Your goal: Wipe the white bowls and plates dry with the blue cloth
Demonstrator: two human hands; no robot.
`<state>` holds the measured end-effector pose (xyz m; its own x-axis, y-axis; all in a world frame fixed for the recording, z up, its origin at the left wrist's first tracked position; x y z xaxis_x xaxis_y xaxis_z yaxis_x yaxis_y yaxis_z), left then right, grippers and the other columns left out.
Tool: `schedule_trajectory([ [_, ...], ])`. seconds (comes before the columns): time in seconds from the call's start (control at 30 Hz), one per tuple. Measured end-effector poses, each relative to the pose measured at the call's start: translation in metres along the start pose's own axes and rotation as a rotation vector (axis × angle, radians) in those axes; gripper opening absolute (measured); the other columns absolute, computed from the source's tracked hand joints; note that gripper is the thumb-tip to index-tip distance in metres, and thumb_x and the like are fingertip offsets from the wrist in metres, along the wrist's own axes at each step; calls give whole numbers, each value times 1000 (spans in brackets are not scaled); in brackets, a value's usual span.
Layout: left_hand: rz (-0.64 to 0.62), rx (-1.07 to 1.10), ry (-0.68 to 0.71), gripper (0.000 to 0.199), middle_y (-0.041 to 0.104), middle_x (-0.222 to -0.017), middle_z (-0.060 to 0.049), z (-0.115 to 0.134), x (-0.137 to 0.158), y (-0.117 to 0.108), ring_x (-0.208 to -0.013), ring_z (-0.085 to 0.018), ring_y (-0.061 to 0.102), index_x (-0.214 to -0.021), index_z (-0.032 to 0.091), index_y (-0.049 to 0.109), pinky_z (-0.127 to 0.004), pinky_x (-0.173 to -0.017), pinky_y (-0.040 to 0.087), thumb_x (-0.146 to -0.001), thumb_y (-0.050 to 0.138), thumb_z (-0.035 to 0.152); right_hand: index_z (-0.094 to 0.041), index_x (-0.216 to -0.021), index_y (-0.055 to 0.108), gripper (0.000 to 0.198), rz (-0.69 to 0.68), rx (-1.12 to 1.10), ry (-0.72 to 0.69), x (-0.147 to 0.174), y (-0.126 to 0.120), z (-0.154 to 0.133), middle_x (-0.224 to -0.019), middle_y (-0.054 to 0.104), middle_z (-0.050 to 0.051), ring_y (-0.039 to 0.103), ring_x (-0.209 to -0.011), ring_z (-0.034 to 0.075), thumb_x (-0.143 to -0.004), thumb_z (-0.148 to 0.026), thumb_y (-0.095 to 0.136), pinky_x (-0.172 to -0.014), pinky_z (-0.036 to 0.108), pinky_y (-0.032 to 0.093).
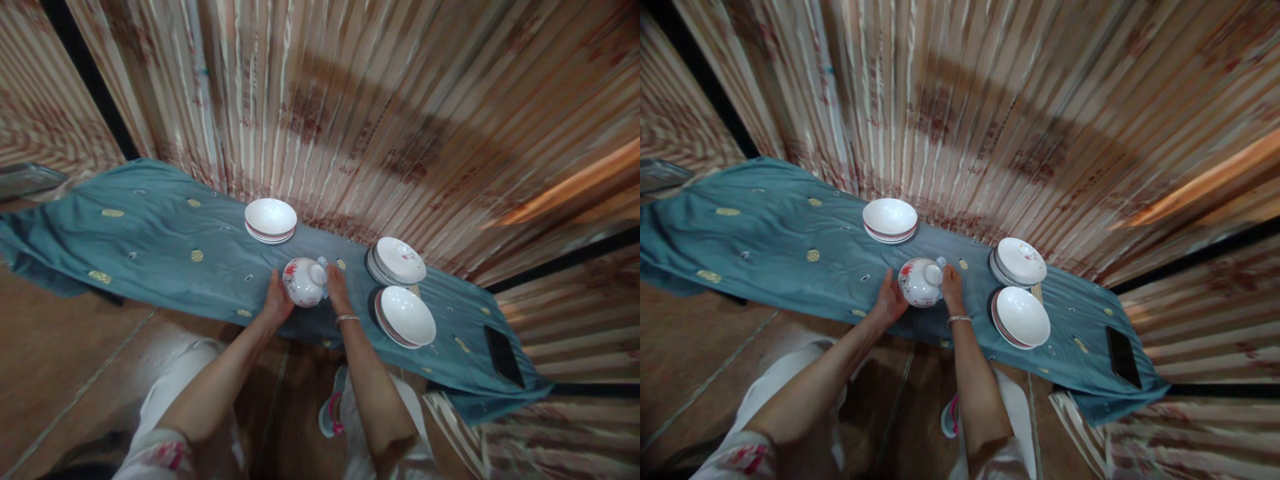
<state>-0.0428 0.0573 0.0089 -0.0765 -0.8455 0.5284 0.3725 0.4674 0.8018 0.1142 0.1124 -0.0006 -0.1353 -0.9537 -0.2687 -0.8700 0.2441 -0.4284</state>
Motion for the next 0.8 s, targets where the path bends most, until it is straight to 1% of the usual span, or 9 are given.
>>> schedule_trajectory([
  [0.13, 27, 12, 8, 55, 77, -108, -14, 0, -1, -3, -107, -25, 71, -135, 9, 56, -39, -101, 52, -103, 29, 45, -15, -106, 66, 45, 82, 24, 111, 20, 5, 10, -109, 72, 13, 64, -104, 23, -95, -43, 32, -98, 41, 48],
  [0.2, 41, 20, 15, 55, 76, -108, -14, 1, -1, -4, -105, -25, 71, -133, 8, 57, -38, -100, 53, -103, 29, 44, -12, -117, 63, 49, 133, 31, 148, 31, 9, 10, -121, 69, 16, 62, -114, 24, -96, -41, 30, -104, 42, 45],
  [0.27, 57, 30, 22, 54, 77, -106, -14, 2, 0, -4, -103, -24, 72, -131, 8, 59, -37, -98, 54, -103, 29, 43, -11, -125, 61, 52, 219, 34, 184, 43, 12, 8, -129, 66, 17, 59, -121, 25, -97, -42, 29, -108, 43, 43],
  [0.33, 65, 43, 19, 53, 77, -104, -14, 2, 1, -3, -102, -24, 73, -130, 8, 60, -37, -96, 55, -103, 29, 42, -10, -133, 56, 56, 254, 41, 188, 57, 18, 4, -136, 61, 19, 56, -128, 26, -98, -43, 27, -111, 44, 41],
  [0.47, 50, 66, 11, 54, 78, -101, -13, 2, 4, -1, -101, -26, 73, -130, 9, 61, -39, -94, 56, -103, 28, 42, -9, -147, 41, 62, 241, 105, 159, 86, 32, -7, -150, 47, 21, 44, -141, 27, -100, -45, 24, -116, 48, 34],
  [0.6, 28, 66, 8, 55, 78, -97, -13, 0, 5, -1, -99, -25, 73, -127, 8, 62, -37, -93, 56, -103, 27, 42, -4, -153, 26, 67, 237, 211, 112, 113, 45, -21, -158, 31, 26, 25, -151, 30, -101, -46, 25, -118, 53, 29],
  [0.7, 7, 56, -7, 54, 77, -97, -13, -2, 5, -2, -99, -25, 73, -126, 9, 63, -38, -95, 55, -103, 26, 42, -1, -155, 20, 68, 209, 297, 77, 130, 52, -27, -161, 22, 28, 18, -153, 32, -101, -42, 27, -118, 56, 28],
  [0.8, 9, 28, -14, 53, 77, -95, -11, -4, 4, -4, -98, -24, 73, -124, 11, 64, -39, -99, 53, -104, 24, 40, -1, -156, 19, 64, 158, 365, 13, 142, 55, -31, -162, 18, 29, 14, -154, 32, -101, -32, 30, -118, 57, 28],
])
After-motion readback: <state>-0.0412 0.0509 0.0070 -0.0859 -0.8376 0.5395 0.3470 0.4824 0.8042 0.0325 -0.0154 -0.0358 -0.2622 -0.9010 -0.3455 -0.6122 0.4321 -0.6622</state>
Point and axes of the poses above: each hand's wrist, its own x-axis away from the middle knuckle, its own y-axis out of the palm, z = x × y, the point moved 5 cm from there along -x, towards the middle knuckle
